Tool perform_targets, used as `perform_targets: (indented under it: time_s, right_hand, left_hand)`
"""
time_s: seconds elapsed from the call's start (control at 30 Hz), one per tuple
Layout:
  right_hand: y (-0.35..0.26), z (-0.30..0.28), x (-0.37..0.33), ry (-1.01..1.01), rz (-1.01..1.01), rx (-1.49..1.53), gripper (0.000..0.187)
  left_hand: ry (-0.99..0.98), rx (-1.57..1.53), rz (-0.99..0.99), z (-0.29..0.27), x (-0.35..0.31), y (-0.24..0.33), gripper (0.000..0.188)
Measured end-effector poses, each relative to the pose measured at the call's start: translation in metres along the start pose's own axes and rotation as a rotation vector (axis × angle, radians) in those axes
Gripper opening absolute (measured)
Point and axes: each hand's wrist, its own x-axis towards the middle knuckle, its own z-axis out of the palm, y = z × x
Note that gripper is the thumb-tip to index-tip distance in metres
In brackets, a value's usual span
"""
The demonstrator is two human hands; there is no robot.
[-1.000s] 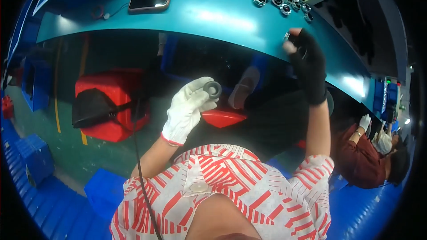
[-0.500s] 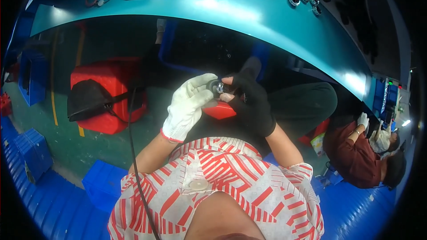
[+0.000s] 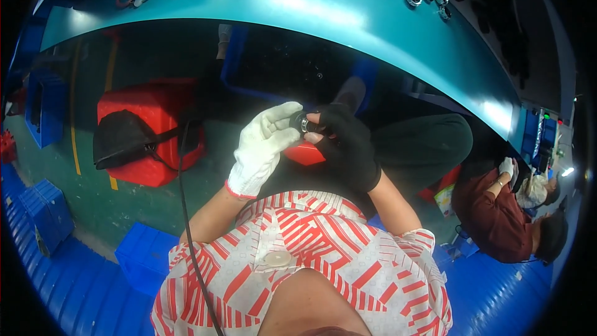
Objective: The recorder is assembling and inspecting individual fidget spinners at a factory workstation.
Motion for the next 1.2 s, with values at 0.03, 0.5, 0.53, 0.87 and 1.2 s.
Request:
perform_targets:
  time_s: [0.03, 0.5, 0.53, 0.87, 1.2]
  right_hand:
    - [-0.001, 0.0, 0.0, -0.02, -0.003, -0.054, 0.029]
    - [0.001, 0.016, 0.0, -0.054, 0.014, -0.095, 0.044]
    - [0.005, 0.017, -0.001, -0.103, -0.005, -0.08, 0.044]
    - [0.008, 0.018, -0.001, -0.095, -0.099, -0.318, 0.025]
    - [0.015, 0.013, 0.003, -0.19, -0.104, -0.374, 0.023]
  left_hand:
    - [0.002, 0.0, 0.0, -0.001, -0.001, -0.001, 0.038]
    - [0.11, 0.605, 0.174, -0.003, -0.007, -0.014, 0.064]
    - [0.063, 0.656, 0.151, -0.009, -0.008, -0.014, 0.068]
    - [-0.007, 1.244, 0.458, -0.012, -0.008, -0.012, 0.036]
    - [0.044, 1.324, 0.322, -0.006, -0.006, -0.012, 0.035]
